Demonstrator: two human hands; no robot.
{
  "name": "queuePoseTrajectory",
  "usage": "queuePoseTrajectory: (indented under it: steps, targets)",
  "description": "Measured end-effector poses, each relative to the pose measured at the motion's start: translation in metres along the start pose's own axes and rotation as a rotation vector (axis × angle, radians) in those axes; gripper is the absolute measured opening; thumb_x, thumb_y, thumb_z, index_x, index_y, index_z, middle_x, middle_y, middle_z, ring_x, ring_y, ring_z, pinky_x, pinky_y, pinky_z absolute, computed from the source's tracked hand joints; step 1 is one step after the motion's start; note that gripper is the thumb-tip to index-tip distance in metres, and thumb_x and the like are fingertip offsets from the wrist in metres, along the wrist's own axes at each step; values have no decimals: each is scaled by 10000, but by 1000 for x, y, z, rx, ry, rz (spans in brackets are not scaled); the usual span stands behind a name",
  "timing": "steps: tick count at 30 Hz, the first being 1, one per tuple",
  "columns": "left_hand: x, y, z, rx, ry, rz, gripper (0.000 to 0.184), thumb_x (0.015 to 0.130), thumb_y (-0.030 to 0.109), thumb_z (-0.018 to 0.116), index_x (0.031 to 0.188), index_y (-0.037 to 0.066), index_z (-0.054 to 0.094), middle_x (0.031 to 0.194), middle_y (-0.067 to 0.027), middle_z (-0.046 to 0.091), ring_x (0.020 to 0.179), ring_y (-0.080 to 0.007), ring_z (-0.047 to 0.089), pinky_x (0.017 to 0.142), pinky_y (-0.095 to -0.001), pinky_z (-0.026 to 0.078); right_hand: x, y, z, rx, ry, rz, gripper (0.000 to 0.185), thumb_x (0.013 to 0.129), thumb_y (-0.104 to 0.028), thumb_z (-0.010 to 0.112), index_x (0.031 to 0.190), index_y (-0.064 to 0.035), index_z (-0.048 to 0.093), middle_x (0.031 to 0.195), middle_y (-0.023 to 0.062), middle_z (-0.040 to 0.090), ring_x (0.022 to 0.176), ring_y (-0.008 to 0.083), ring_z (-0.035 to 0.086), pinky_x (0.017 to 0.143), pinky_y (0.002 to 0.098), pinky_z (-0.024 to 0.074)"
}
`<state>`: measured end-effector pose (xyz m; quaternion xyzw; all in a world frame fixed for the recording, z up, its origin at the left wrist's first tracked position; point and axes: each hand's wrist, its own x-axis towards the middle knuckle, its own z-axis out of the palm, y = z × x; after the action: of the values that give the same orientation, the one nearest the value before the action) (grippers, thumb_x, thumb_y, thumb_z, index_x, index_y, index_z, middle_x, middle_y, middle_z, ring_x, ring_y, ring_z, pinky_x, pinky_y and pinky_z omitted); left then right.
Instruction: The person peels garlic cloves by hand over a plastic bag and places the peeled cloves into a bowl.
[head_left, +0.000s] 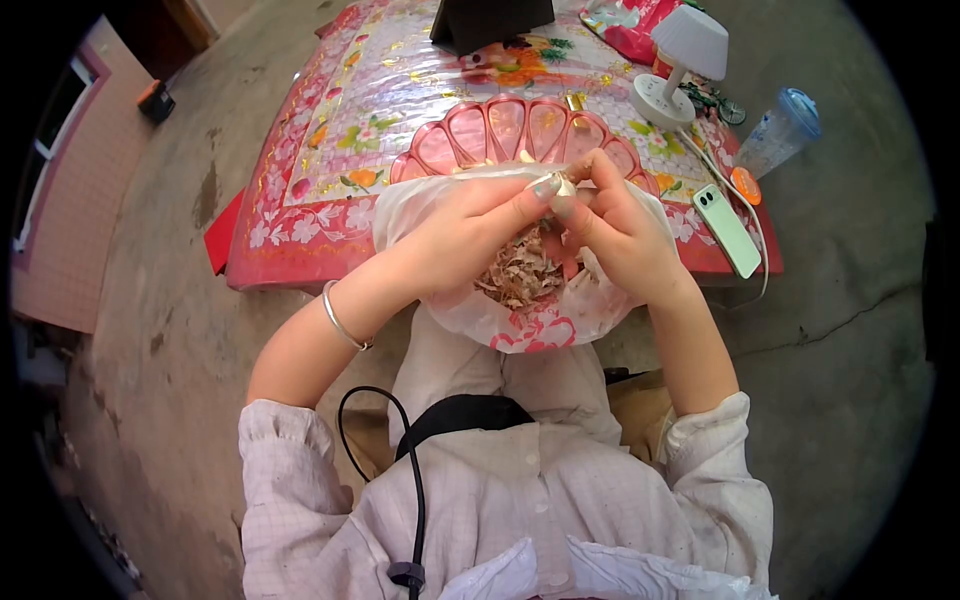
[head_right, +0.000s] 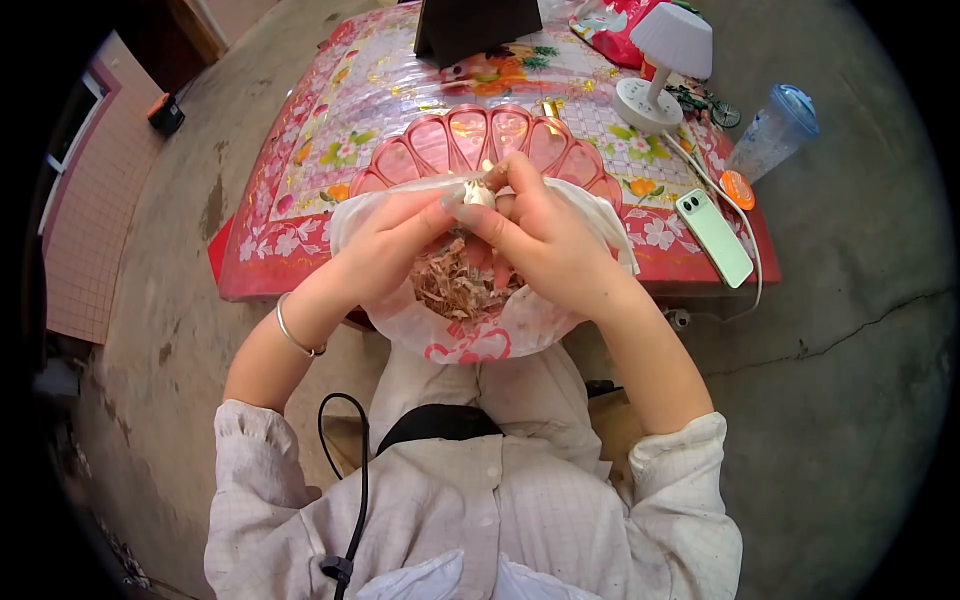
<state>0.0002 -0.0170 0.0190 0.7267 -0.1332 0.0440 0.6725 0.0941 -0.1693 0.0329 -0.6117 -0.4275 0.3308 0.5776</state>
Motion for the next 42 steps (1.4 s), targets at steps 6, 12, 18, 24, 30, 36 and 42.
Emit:
queuePoseTrajectory:
  steps: [6,12,18,24,30,36,42]
  targets:
    - [-6,-4,2,298,7,77,379,937,290,339,1052,-12,538,871,-21,547,749,-82,484,655,-212,385,-8,-2,-1,-243,-40,-117,260,865,-112,531,1003,8,347,871,98,572,762,134,559,639,244,450]
    - [-14,-10,8,164,110,55,394,928,300,372,850,0,616,623,-7,514,603,-84,455,563,-248,379,-12,12,9,-222,-24,-277,266,883,-89,488,1069,1,321,893,92,546,778,132,538,678,249,443]
    - [-9,6,16,28,130,24,341,923,264,370,907,-4,581,699,11,506,613,-66,420,555,-227,356,-7,23,1,35,8,-332,267,914,-143,428,1117,-22,304,897,87,532,648,89,497,551,202,403]
    - [-6,-8,5,-423,270,-307,240,885,215,405,789,47,548,673,24,452,580,-59,375,507,-213,285,-11,12,-12,348,1,67,214,859,-115,400,1027,7,449,774,75,519,587,89,488,487,211,406]
    - [-14,-19,1,-434,139,-217,285,898,272,442,740,61,550,630,42,421,547,-48,337,486,-204,256,-10,27,-16,733,-141,170,226,828,-168,489,973,3,516,764,71,540,617,124,521,504,244,415]
    - [-10,-11,5,15,75,-280,324,901,293,459,862,8,608,685,11,512,623,-60,443,545,-227,357,-1,16,2,-557,-48,-181,293,753,-264,648,846,-18,517,711,137,566,652,272,561,592,353,421]
    - [-15,-12,1,296,126,-75,331,905,252,403,825,-15,582,722,-100,568,663,-199,522,617,-322,404,-1,19,6,-600,-105,-247,211,836,-210,528,858,-1,501,764,194,572,713,359,552,623,410,414]
